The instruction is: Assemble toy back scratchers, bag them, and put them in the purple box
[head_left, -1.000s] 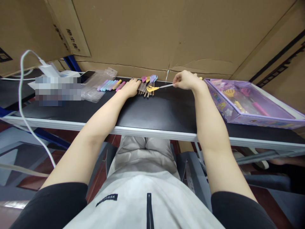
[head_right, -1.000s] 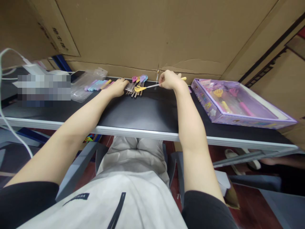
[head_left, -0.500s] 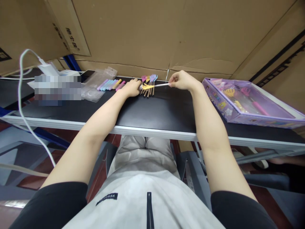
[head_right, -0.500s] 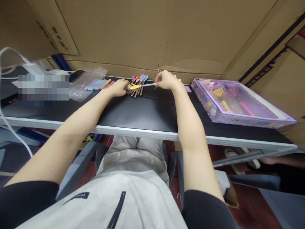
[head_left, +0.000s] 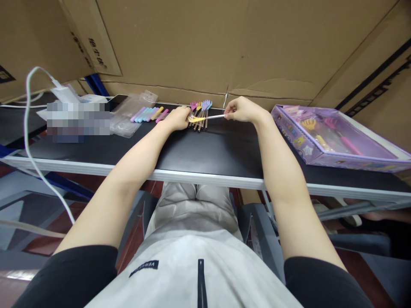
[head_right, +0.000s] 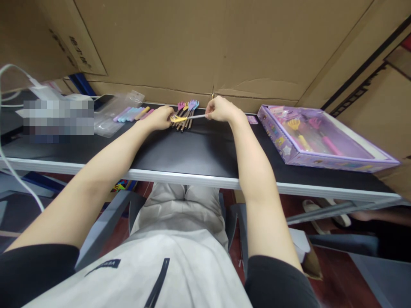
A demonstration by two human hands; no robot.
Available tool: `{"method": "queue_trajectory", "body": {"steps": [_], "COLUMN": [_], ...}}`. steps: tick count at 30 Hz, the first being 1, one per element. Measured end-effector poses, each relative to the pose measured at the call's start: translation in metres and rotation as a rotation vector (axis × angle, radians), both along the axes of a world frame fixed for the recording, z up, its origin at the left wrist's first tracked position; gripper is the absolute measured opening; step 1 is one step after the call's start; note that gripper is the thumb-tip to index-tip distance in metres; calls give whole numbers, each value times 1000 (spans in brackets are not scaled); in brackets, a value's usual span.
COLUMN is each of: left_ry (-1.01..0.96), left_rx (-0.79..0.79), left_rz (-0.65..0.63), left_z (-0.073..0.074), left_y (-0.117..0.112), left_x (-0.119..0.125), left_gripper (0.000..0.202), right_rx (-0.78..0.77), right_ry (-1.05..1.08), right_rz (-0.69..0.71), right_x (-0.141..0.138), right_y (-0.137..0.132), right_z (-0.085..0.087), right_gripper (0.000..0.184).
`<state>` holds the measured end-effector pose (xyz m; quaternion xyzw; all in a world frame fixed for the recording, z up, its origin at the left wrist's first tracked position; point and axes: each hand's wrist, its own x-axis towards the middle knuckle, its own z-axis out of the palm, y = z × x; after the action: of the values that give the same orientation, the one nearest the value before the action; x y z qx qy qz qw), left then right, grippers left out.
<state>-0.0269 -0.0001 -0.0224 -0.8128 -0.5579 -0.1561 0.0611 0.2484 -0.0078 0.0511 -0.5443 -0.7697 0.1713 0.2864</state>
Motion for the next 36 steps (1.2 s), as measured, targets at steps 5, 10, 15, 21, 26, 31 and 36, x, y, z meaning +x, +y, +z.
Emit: {"method": "queue_trajectory", "body": {"steps": [5, 10, 15, 21, 26, 31, 36], "left_ry": [17, 29, 87, 139, 180, 213, 197], "left_rx": [-4, 23, 22, 48, 61, 62, 93], "left_rz": [-31, -97, -92, -67, 1, 17, -34], "left_z": [4, 5, 5, 9, 13, 14, 13], "left_y": [-4, -8, -13, -14, -11, -12, -14], "left_x": [8, 19, 26, 19, 5, 4, 10], "left_gripper": [38, 37, 37, 43, 43, 43, 43], "right_rx": [-89, -70, 36, -23, -190, -280, -273], "right_ry": [-105, -74, -144, -208, -136, -69, 80], "right_rz": [98, 133, 181, 168, 134, 155, 189], "right_x": [-10, -27, -46, -38, -12, 1, -13], "right_y": [-10, -19, -24, -21, -9, 1, 1], "right_z": [4, -1, -13, -7, 2, 0, -11], "right_gripper": [14, 16, 19, 19, 14, 22, 25]}}
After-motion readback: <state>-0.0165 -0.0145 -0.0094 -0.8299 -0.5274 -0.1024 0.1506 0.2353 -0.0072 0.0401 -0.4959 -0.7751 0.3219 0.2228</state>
